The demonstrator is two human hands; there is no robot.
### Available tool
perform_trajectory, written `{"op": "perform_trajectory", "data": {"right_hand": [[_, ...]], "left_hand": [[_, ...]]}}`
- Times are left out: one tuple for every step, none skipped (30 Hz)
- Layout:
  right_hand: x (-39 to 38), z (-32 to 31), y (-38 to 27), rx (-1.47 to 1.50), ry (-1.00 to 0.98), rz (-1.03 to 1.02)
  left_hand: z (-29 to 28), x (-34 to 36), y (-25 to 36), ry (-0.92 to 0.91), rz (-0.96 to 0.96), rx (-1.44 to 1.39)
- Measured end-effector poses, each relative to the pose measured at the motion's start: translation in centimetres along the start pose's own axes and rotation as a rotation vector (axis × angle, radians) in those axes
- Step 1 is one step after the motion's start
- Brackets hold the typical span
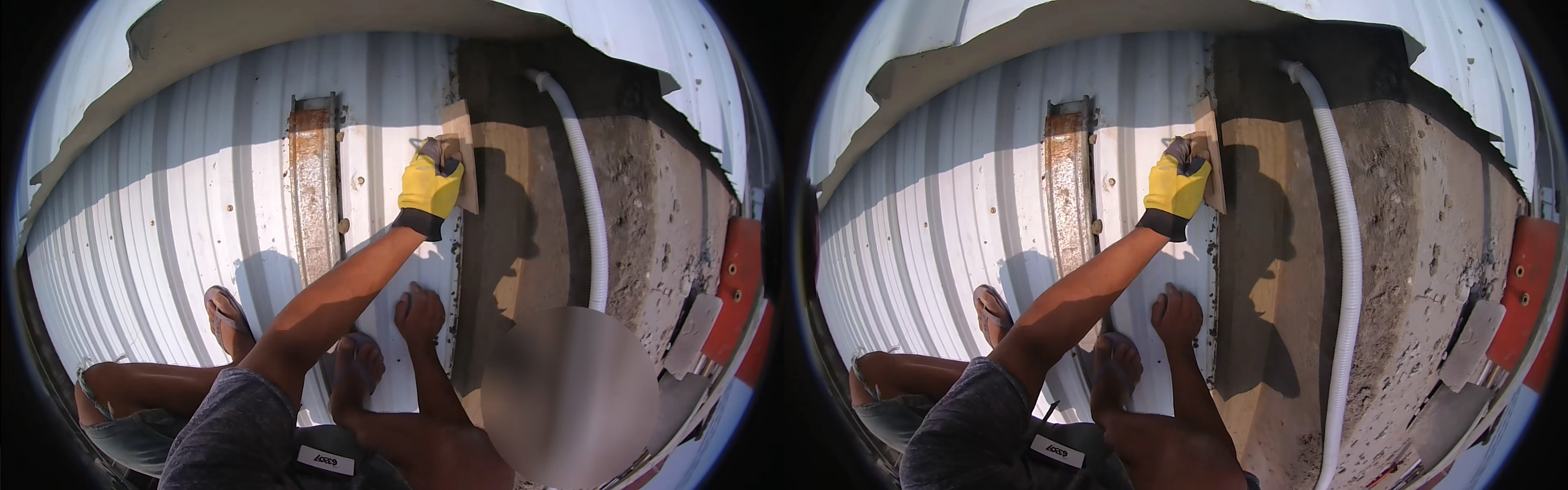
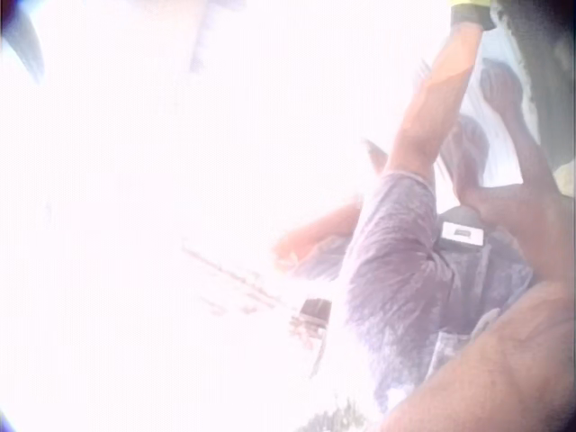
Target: The person applies cement to the edge of a corrugated metal roof using a trowel. They smooth the cement along the seam where the roof meets a concrete wall.
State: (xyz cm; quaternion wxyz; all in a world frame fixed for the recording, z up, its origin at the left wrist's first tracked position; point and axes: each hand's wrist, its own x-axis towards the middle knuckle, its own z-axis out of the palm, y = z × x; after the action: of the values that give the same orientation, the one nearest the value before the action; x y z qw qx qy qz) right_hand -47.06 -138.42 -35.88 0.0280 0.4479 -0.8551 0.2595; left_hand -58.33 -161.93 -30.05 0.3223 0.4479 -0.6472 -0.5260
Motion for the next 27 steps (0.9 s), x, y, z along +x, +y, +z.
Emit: {"op": "perform_trajectory", "data": {"right_hand": [[-0.3,-0.2,-0.2,-0.002,0.0,0.001],[-0.4,-0.4,-0.4,0.004,-0.003,-0.001],[0.4,-0.3,-0.3,0.001,0.017,-0.01],[1.0,-0.2,-0.2,0.003,0.029,-0.021],[0.7,-0.4,-0.1,0.003,0.031,-0.026],[0.7,-0.4,0.1,0.005,0.033,-0.031],[0.6,-0.5,0.1,0.008,0.035,-0.023],[0.6,-0.6,0.1,0.013,0.036,-0.016],[0.5,-0.6,0.0,0.02,0.037,-0.01],[0.4,-0.6,0.0,0.029,0.035,-0.009],[0.4,-0.5,0.0,0.04,0.034,-0.008],[0.5,-0.3,0.0,0.053,0.031,-0.009],[0.6,-0.2,0.3,0.034,0.023,0.003],[0.5,-0.3,0.4,0.021,0.005,0.012],[0.3,-0.4,0.4,0.008,-0.014,0.02],[0.4,-0.4,0.4,0.009,-0.008,0.015],[0.5,-0.3,0.5,0.008,-0.003,0.009],[0.5,-0.4,0.4,0.007,0.003,0.003],[0.9,-0.2,-0.1,0.014,0.003,-0.008],[0.8,-0.3,-0.2,0.003,-0.002,-0.008],[0.7,-0.4,-0.3,-0.007,-0.008,-0.007],[0.5,-0.6,0.1,-0.033,-0.009,-0.002],[0.5,-0.4,-0.2,-0.028,-0.016,-0.01],[0.4,-0.2,-0.5,-0.023,-0.023,-0.018],[0.4,-0.1,-0.6,-0.014,-0.018,-0.022],[0.5,-0.1,-0.3,-0.015,-0.011,-0.018],[0.4,-0.2,0.0,-0.016,-0.003,-0.015]], "left_hand": [[-0.3,3.1,0.4,-0.062,-0.024,0.029],[-0.7,6.0,0.5,-0.117,-0.05,0.064],[-0.2,8.2,0.9,-0.105,0.0,0.088],[0.3,10.1,1.3,-0.092,0.054,0.115],[0.7,11.2,1.6,-0.108,0.037,0.128],[1.0,12.2,1.9,-0.123,0.02,0.141],[1.3,12.7,2.1,-0.14,-0.004,0.156],[1.7,13.1,2.2,-0.149,-0.012,0.178],[1.9,13.5,2.3,-0.156,-0.019,0.202],[2.2,13.5,2.4,-0.169,-0.032,0.225],[2.4,13.5,2.3,-0.168,-0.039,0.229],[2.3,13.5,2.3,-0.19,-0.016,0.232],[2.6,13.4,2.7,-0.224,0.006,0.225],[2.5,13.2,2.8,-0.251,0.02,0.222],[2.5,13.3,3.1,-0.282,0.029,0.242],[2.3,13.1,3.1,-0.295,0.025,0.276],[2.2,12.9,3.1,-0.308,0.02,0.31],[2.2,12.6,3.1,-0.321,0.015,0.342],[1.8,12.8,2.0,-0.304,0.055,0.337],[1.8,11.9,1.6,-0.284,0.117,0.332],[2.0,11.5,1.5,-0.272,0.093,0.294],[2.8,10.4,1.9,-0.275,0.066,0.241],[2.6,9.7,1.0,-0.239,0.068,0.238],[2.3,8.7,0.1,-0.202,0.07,0.236],[2.1,7.8,-0.5,-0.17,0.076,0.227],[2.1,6.1,-0.4,-0.265,0.033,0.185],[2.3,4.1,0.0,-0.236,0.041,0.01]]}}
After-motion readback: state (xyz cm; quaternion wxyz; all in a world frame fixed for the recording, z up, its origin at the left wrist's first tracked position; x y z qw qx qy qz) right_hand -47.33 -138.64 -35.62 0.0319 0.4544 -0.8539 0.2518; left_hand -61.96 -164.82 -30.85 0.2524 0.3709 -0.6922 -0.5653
